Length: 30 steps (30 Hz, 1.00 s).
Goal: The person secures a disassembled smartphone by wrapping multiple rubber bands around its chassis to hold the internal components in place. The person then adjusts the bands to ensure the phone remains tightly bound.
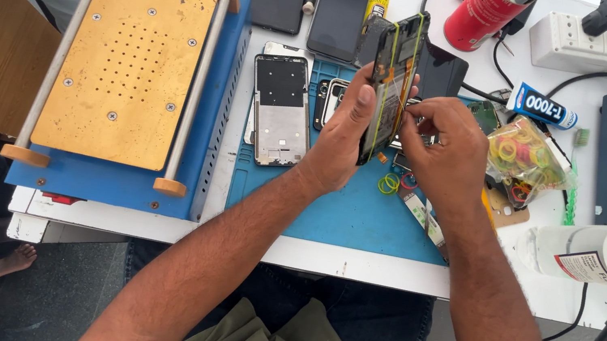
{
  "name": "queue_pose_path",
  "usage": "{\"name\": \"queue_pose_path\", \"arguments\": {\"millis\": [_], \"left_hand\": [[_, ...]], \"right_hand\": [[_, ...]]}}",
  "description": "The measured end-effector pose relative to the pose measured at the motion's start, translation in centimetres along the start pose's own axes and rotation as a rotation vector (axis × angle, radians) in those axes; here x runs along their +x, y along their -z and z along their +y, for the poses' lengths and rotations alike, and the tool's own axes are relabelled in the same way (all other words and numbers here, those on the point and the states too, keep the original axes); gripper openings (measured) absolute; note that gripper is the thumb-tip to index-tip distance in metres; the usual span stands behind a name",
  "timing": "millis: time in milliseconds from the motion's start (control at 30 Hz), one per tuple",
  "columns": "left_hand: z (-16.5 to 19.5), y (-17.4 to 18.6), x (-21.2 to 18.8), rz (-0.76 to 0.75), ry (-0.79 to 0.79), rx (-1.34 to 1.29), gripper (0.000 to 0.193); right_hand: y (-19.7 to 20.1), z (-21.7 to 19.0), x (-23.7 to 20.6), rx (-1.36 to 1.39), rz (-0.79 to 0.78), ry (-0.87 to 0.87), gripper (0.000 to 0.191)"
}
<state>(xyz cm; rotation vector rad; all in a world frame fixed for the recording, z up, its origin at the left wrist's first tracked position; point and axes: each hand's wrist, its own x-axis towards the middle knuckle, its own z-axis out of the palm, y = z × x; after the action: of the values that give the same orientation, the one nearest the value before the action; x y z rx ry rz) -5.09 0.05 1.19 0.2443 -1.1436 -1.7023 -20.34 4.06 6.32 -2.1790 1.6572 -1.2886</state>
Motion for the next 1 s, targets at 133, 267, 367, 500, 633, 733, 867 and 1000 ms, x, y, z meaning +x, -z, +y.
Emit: {"name": "queue_pose_path", "arguments": {"millis": [133, 267, 367, 500, 633, 733, 867, 1000], "left_hand": [[0.0, -0.1, 0.0, -0.042, -0.029, 0.089, 0.075], [0.1, -0.2, -0.1, -0.049, -0.016, 0.083, 0.077], [0.0, 0.0, -0.1, -0.034, 0.024, -0.002, 0.077], [0.0, 0.3, 0.0, -0.003, 0.076, -0.116, 0.077], [0.2, 0.6, 0.2, 0.009, 0.092, -0.272, 0.078], [0.5, 0.6, 0.3, 0.048, 0.085, -0.324, 0.076], [0.5, 0.8, 0.3, 0.064, 0.11, -0.305, 0.078], [0.0, 1.1, 0.2, 0.045, 0.172, -0.267, 0.082]], "right_hand": [[-0.1, 0.3, 0.0, -0.095, -0.014, 0.008, 0.013], [-0.3, 0.7, -0.2, -0.112, -0.029, -0.001, 0.015], [-0.4, 1.0, -0.2, -0.08, -0.02, -0.066, 0.013], [-0.4, 1.5, 0.0, 0.019, -0.068, -0.299, 0.008], [-0.2, 2.0, 0.1, 0.186, -0.112, -0.442, 0.006], [-0.1, 2.2, 0.3, 0.31, -0.141, -0.53, 0.007], [-0.2, 2.1, 0.4, 0.493, -0.165, -0.463, 0.006], [0.0, 1.2, 0.2, 0.374, -0.055, -0.138, 0.029]]}}
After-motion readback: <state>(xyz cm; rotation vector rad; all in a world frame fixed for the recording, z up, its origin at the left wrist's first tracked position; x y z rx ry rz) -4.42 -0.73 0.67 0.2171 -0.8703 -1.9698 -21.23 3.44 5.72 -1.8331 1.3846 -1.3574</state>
